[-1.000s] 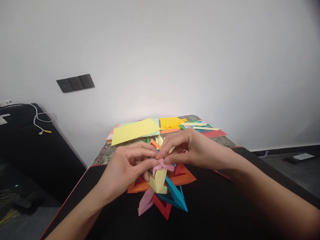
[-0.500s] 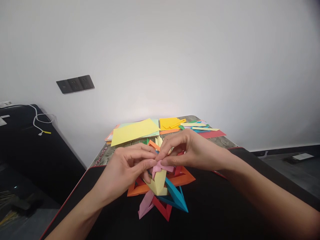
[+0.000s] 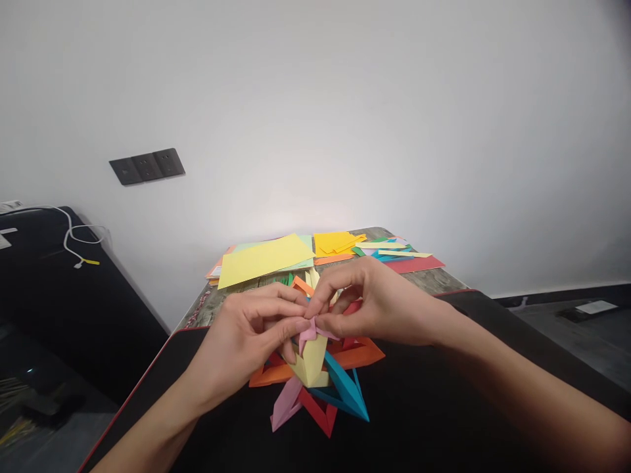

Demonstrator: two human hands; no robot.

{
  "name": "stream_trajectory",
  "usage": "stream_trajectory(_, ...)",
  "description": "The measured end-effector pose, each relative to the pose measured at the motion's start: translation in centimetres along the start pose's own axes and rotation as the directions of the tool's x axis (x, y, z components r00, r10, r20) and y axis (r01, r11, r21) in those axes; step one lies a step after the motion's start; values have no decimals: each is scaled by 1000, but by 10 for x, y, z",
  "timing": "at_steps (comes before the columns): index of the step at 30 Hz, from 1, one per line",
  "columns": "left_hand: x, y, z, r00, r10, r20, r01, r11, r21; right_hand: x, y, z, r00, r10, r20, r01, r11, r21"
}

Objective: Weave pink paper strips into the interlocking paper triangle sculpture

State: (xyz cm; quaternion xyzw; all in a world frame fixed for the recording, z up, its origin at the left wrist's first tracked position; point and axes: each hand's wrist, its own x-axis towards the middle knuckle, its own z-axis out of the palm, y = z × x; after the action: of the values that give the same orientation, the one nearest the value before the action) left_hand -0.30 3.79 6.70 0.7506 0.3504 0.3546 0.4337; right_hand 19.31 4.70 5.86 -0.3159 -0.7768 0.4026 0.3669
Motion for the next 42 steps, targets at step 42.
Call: stream_trajectory(42, -4, 7, 9, 967, -150, -206, 150, 989, -13, -3, 0, 2, 992, -106, -72, 101, 992, -76)
